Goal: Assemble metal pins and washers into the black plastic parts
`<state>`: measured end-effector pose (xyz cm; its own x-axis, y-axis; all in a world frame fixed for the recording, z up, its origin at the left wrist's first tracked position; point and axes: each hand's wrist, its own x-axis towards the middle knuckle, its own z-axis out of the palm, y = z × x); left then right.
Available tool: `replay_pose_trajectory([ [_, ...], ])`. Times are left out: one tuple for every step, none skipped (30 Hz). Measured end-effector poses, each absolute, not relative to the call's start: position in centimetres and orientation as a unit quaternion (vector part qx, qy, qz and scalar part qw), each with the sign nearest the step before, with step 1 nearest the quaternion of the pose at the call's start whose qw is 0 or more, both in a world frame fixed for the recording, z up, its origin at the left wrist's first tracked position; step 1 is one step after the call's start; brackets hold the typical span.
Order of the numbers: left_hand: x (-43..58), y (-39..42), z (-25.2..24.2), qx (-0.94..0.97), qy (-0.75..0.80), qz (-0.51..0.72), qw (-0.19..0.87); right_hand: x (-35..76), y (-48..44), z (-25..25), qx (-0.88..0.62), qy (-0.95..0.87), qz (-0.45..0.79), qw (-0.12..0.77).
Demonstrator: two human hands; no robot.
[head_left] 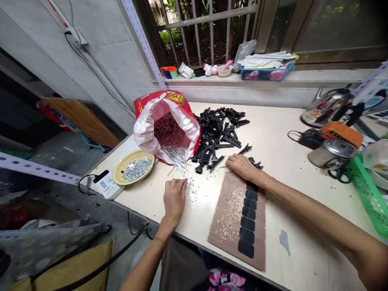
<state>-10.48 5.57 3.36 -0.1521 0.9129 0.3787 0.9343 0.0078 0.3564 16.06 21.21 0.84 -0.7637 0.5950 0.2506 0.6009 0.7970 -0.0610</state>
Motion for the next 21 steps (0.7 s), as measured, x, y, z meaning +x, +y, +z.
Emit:
replay_pose_trajectory([
  [-10.7,6.1,3.1,-0.662,-0.706,-0.248,0.030,16.2,21.2,0.8,-0.325,-0.936,-0.015,0.133],
  [-10.9,6.7,2.9,-0.675,-0.703,-0.222,0.039,16.3,21.1,0.9,-0.332,-0.933,-0.016,0.139],
  [-10.9,7.2,2.8,-0.687,-0.699,-0.195,0.046,16.6,21.0,1.1,-0.338,-0.929,-0.013,0.150],
  [-11.0,7.7,2.7,-0.698,-0.694,-0.169,0.048,16.8,20.9,1.4,-0.342,-0.925,-0.006,0.166],
  [-11.0,8.1,2.7,-0.709,-0.688,-0.150,0.046,17.1,20.8,1.7,-0.345,-0.920,0.005,0.186],
  [-11.1,8.5,2.7,-0.719,-0.680,-0.138,0.041,17.3,20.7,2.0,-0.346,-0.915,0.019,0.209],
  [-11.3,8.7,2.7,-0.727,-0.673,-0.133,0.032,17.5,20.6,2.4,-0.343,-0.909,0.034,0.233],
  [-11.5,9.0,2.8,-0.734,-0.665,-0.134,0.021,17.7,20.6,2.7,-0.340,-0.904,0.048,0.255],
  [-11.7,9.1,2.8,-0.739,-0.659,-0.141,0.009,17.8,20.5,3.1,-0.337,-0.898,0.060,0.275],
  [-11.9,9.3,2.9,-0.740,-0.655,-0.152,-0.006,17.7,20.3,3.5,-0.337,-0.892,0.069,0.294],
  [-12.1,9.3,2.9,-0.738,-0.653,-0.167,-0.025,17.6,20.1,3.9,-0.339,-0.885,0.076,0.309],
  [-12.2,9.3,3.0,-0.731,-0.654,-0.189,-0.047,17.3,19.7,4.3,-0.345,-0.879,0.080,0.320],
  [-12.2,9.3,3.1,-0.716,-0.658,-0.218,-0.074,16.8,19.2,4.7,-0.351,-0.874,0.086,0.326],
  [-12.1,9.1,3.3,-0.691,-0.667,-0.256,-0.111,16.3,18.4,5.1,-0.356,-0.869,0.095,0.330],
  [-11.8,8.9,3.5,-0.654,-0.675,-0.301,-0.162,15.6,17.5,5.5,-0.357,-0.866,0.110,0.333],
  [-11.4,8.7,3.8,-0.603,-0.679,-0.352,-0.227,14.9,16.5,6.0,-0.354,-0.863,0.131,0.336],
  [-10.8,8.4,4.2,-0.543,-0.672,-0.405,-0.299,14.1,15.4,6.3,-0.347,-0.860,0.156,0.339],
  [-10.1,8.1,4.6,-0.478,-0.654,-0.453,-0.372,13.3,14.3,6.7,-0.338,-0.859,0.182,0.339],
  [-9.4,7.8,5.1,-0.418,-0.625,-0.496,-0.435,12.6,13.3,7.0,-0.329,-0.858,0.204,0.337],
  [-8.6,7.4,5.6,-0.370,-0.592,-0.529,-0.482,11.9,12.4,7.3,-0.321,-0.859,0.218,0.334],
  [-7.8,7.2,6.1,-0.334,-0.563,-0.553,-0.515,11.4,11.6,7.5,-0.317,-0.860,0.223,0.331],
])
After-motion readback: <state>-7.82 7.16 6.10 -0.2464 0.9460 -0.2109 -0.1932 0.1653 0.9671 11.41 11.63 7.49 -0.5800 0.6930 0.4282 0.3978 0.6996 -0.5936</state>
